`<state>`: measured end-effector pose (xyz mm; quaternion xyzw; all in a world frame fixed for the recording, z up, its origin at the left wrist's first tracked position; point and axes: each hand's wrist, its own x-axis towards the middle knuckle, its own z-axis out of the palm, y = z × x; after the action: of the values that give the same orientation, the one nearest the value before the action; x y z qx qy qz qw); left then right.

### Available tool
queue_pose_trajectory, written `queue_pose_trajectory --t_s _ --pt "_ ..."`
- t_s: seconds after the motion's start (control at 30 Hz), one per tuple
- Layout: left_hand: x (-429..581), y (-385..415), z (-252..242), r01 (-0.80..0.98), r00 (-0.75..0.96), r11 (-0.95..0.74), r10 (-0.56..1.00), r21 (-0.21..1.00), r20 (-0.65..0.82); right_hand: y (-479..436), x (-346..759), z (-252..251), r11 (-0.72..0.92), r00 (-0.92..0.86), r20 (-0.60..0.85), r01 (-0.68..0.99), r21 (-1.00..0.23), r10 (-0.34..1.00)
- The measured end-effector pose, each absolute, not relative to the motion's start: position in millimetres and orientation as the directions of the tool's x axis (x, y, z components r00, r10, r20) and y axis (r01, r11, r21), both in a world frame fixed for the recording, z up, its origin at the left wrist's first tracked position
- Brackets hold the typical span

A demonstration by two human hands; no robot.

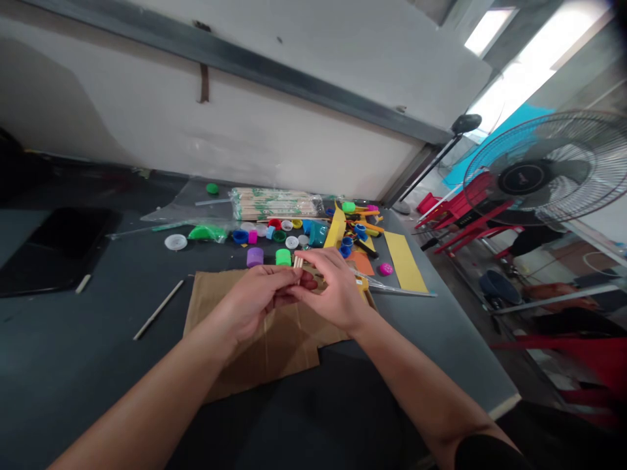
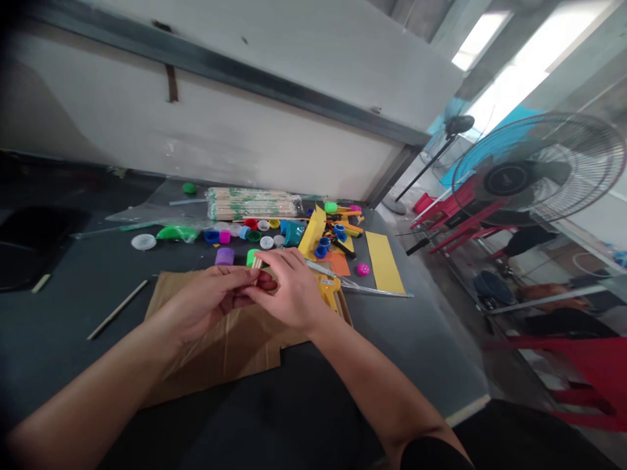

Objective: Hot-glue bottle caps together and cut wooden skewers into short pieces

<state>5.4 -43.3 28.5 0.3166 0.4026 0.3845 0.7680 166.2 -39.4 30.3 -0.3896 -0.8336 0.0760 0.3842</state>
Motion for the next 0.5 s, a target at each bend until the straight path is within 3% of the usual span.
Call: queue_pose_trajectory --t_s 0.5 --pt "-0.3 -42.8 34.0 -0.316 0.461 0.545 0.804 0.777 -0.376 -38.8 168.9 33.4 0.684 -0.422 0.547 0.551 -0.479 0.723"
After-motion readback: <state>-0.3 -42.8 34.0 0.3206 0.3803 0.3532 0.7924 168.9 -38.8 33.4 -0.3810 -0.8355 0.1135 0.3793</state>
